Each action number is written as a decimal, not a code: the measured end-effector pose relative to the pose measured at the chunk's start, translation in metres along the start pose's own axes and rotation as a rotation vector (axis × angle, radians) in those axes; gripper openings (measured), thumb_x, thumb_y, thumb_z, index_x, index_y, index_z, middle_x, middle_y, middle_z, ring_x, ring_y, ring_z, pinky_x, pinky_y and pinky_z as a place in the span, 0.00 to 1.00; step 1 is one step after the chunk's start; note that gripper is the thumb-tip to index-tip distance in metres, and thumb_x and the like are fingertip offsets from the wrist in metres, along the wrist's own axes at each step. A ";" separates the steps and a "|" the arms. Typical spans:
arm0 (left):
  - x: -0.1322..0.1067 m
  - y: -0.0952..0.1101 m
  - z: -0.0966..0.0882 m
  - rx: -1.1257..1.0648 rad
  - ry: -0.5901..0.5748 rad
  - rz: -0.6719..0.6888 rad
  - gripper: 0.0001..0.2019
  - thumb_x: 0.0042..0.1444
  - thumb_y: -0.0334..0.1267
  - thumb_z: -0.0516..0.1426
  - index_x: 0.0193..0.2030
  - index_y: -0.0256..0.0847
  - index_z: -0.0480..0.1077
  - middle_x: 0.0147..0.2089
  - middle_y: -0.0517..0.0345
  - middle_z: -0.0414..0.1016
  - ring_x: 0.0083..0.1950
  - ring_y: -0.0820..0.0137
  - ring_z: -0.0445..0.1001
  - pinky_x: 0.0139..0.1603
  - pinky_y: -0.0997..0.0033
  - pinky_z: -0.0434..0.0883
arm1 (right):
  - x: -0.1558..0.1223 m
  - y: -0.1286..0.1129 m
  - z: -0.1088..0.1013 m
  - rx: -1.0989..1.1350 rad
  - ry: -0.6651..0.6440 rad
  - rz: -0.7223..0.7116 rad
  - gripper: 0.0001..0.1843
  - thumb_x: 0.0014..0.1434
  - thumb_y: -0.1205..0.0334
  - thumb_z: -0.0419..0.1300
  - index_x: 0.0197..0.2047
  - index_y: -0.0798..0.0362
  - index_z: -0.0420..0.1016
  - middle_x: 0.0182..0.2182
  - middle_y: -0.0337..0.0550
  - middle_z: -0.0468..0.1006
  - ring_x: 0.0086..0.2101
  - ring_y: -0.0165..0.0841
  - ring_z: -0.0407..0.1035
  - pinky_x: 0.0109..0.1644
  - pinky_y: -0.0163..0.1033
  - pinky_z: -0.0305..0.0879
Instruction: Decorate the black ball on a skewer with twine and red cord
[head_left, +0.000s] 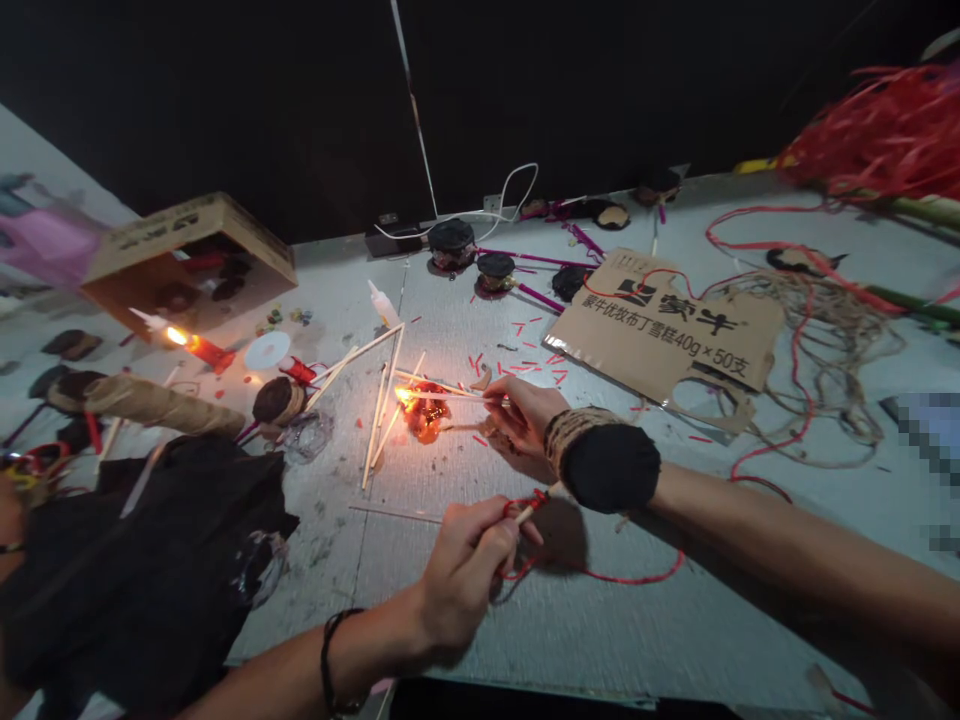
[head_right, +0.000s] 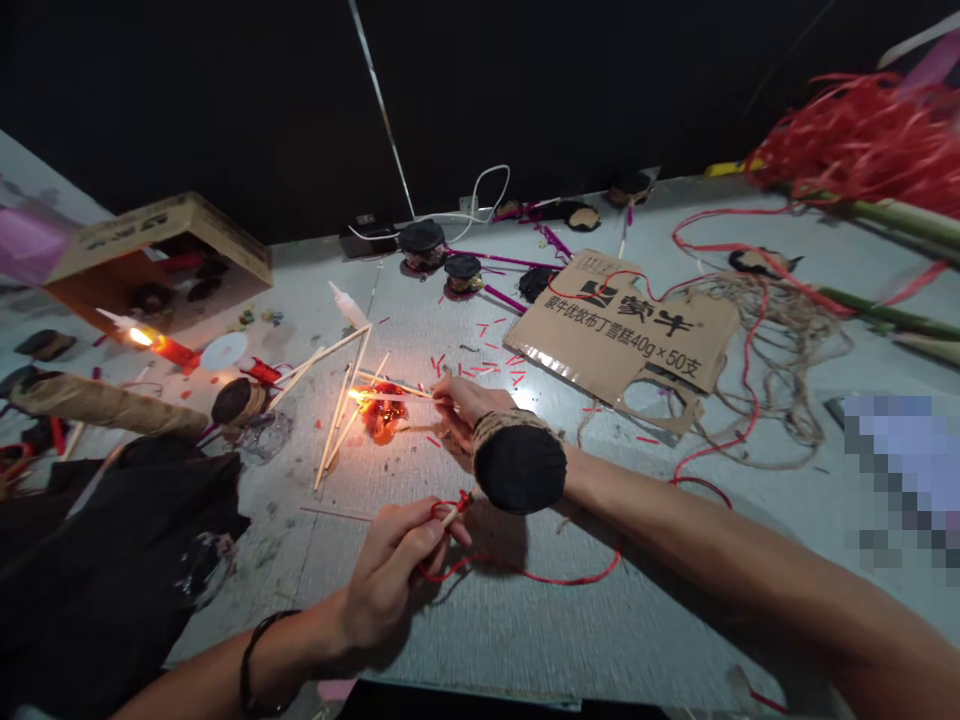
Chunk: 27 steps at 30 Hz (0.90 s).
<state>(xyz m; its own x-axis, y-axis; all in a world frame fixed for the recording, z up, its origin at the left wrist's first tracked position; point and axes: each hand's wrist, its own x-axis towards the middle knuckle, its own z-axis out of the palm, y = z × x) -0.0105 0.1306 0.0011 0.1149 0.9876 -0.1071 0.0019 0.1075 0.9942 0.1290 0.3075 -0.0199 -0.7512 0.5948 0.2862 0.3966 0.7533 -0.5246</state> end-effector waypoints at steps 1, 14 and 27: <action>0.000 0.000 0.000 -0.001 -0.003 -0.007 0.21 0.74 0.46 0.51 0.39 0.35 0.80 0.21 0.66 0.58 0.22 0.73 0.58 0.25 0.70 0.56 | 0.000 0.001 0.001 0.005 0.009 0.007 0.11 0.77 0.62 0.52 0.57 0.41 0.71 0.44 0.43 0.85 0.39 0.39 0.81 0.40 0.41 0.74; 0.003 0.005 0.000 -0.028 0.012 -0.051 0.22 0.74 0.48 0.52 0.38 0.36 0.79 0.21 0.66 0.58 0.23 0.73 0.58 0.27 0.69 0.57 | 0.001 0.004 0.005 0.021 0.043 0.036 0.09 0.78 0.58 0.52 0.57 0.42 0.70 0.46 0.42 0.86 0.37 0.39 0.82 0.41 0.42 0.76; 0.004 0.003 0.000 -0.030 0.000 -0.038 0.21 0.74 0.48 0.53 0.37 0.36 0.79 0.21 0.66 0.58 0.23 0.73 0.58 0.27 0.70 0.57 | -0.001 -0.003 -0.002 0.016 0.048 0.011 0.10 0.81 0.61 0.48 0.57 0.45 0.68 0.48 0.43 0.86 0.38 0.37 0.81 0.42 0.41 0.75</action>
<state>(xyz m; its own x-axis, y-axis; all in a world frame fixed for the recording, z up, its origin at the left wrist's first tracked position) -0.0105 0.1348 0.0037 0.1155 0.9826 -0.1452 -0.0230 0.1488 0.9886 0.1298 0.3057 -0.0169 -0.7206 0.6163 0.3177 0.3962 0.7420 -0.5408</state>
